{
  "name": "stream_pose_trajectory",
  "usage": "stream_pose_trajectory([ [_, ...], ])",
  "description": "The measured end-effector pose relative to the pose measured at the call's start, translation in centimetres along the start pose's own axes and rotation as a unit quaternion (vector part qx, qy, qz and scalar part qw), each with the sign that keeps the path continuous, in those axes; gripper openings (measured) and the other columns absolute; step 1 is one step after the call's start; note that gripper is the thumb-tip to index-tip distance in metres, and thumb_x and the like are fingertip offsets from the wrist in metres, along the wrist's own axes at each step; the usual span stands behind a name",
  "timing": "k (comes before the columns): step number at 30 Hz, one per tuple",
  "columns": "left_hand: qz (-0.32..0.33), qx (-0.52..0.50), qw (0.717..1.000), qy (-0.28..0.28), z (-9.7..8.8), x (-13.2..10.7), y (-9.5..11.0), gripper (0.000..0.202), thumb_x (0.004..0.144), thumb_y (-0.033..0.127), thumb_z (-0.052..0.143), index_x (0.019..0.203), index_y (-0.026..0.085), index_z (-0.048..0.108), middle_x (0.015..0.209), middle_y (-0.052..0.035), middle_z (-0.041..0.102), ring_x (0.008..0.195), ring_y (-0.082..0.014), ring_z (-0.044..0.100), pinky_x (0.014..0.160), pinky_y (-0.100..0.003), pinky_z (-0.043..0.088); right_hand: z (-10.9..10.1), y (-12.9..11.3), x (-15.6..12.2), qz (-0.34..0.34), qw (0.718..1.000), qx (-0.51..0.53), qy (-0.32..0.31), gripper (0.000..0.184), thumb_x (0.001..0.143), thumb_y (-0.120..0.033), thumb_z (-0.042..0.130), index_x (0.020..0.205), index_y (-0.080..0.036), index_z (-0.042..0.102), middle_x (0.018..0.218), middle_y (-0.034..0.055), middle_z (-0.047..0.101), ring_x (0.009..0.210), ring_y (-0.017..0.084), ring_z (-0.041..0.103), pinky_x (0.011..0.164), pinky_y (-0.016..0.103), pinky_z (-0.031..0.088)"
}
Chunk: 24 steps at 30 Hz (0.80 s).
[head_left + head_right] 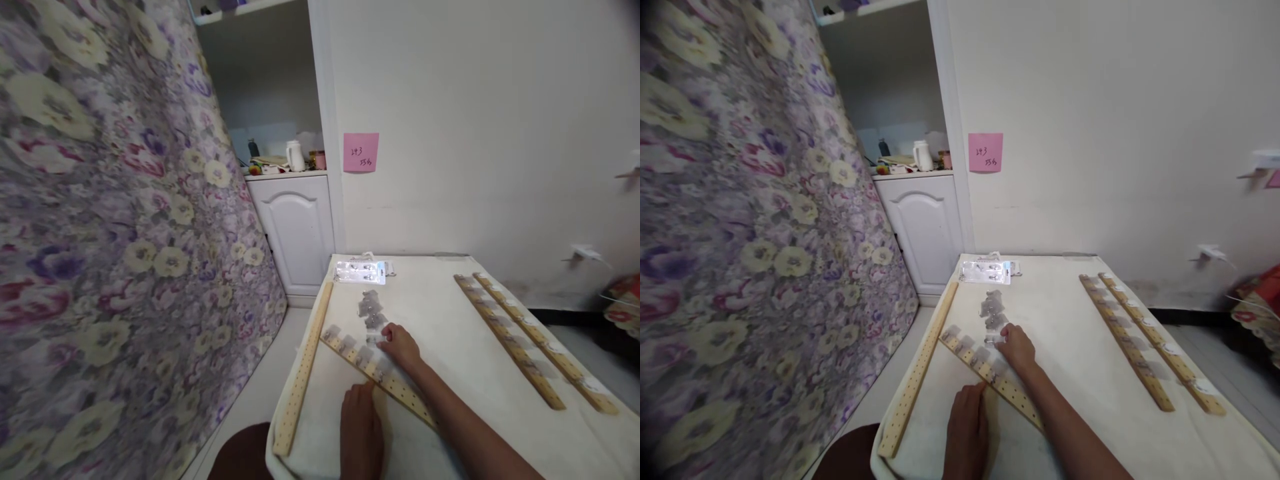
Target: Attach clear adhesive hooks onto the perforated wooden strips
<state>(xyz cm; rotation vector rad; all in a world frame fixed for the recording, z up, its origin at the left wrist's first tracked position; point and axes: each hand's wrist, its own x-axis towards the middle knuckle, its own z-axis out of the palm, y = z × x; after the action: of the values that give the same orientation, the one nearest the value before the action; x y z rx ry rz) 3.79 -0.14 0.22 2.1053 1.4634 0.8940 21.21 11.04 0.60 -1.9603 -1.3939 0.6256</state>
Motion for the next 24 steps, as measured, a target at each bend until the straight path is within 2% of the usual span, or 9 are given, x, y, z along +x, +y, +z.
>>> stream_pose_trajectory([
  [3, 0.003, 0.005, 1.000, 0.002, 0.2, 0.0, 0.0, 0.040, 0.081, 0.003, 0.036, 0.113, 0.019, 0.053, 0.099, -0.0051, 0.055, 0.093, -0.0197, 0.047, 0.087, -0.034, 0.037, 0.0, 0.2, -0.3, -0.001, 1.000, 0.000, 0.014, 0.019, 0.063, -0.027, 0.065, 0.079, -0.022, 0.057, 0.087, 0.0010, 0.060, 0.075, 0.016, 0.055, 0.061, 0.023, 0.033],
  [5, 0.004, 0.008, 1.000, 0.003, 0.2, 0.0, 0.0, 0.040, 0.081, 0.003, 0.036, 0.113, 0.019, 0.053, 0.098, -0.0053, 0.055, 0.093, -0.0198, 0.047, 0.086, -0.034, 0.038, -0.1, 0.5, -0.4, -0.003, 1.000, 0.007, 0.014, 0.017, 0.063, -0.026, 0.063, 0.078, -0.022, 0.055, 0.081, -0.0009, 0.060, 0.072, 0.015, 0.055, 0.060, 0.023, 0.033],
  [12, 0.014, 0.004, 1.000, 0.008, 0.1, 0.1, 0.2, 0.036, 0.083, 0.004, 0.035, 0.110, 0.020, 0.054, 0.096, -0.0056, 0.056, 0.092, -0.0202, 0.049, 0.084, -0.035, 0.041, -0.7, 1.6, 0.1, 0.003, 0.988, 0.147, -0.036, 0.012, 0.062, -0.026, 0.060, 0.071, -0.019, 0.058, 0.062, -0.0029, 0.058, 0.059, 0.012, 0.052, 0.055, 0.022, 0.035],
  [16, 0.032, -0.013, 0.999, 0.029, 0.2, -0.1, 0.0, 0.030, 0.086, 0.010, 0.035, 0.107, 0.019, 0.054, 0.096, -0.0063, 0.056, 0.092, -0.0203, 0.051, 0.083, -0.035, 0.042, -3.0, 2.7, -0.2, 0.011, 0.977, 0.203, -0.065, 0.021, 0.067, -0.038, 0.055, 0.070, -0.017, 0.058, 0.053, -0.0043, 0.051, 0.048, 0.010, 0.043, 0.047, 0.021, 0.032],
  [20, 0.034, -0.040, 0.998, 0.047, 0.1, -0.1, -0.1, 0.024, 0.089, 0.014, 0.035, 0.102, 0.019, 0.054, 0.094, -0.0062, 0.056, 0.091, -0.0194, 0.052, 0.082, -0.034, 0.043, -6.0, 4.2, -1.8, 0.011, 0.967, 0.239, -0.084, 0.025, 0.068, -0.043, 0.054, 0.070, -0.018, 0.055, 0.054, -0.0054, 0.048, 0.048, 0.009, 0.041, 0.046, 0.020, 0.032],
  [24, 0.024, -0.051, 0.998, 0.037, 0.0, -0.3, 0.2, 0.021, 0.091, 0.018, 0.035, 0.099, 0.019, 0.054, 0.093, -0.0057, 0.056, 0.090, -0.0193, 0.052, 0.082, -0.034, 0.044, -7.3, 5.5, -4.1, 0.013, 0.952, 0.271, -0.142, 0.027, 0.071, -0.046, 0.055, 0.074, -0.018, 0.053, 0.050, -0.0071, 0.046, 0.043, 0.008, 0.038, 0.042, 0.019, 0.028],
])
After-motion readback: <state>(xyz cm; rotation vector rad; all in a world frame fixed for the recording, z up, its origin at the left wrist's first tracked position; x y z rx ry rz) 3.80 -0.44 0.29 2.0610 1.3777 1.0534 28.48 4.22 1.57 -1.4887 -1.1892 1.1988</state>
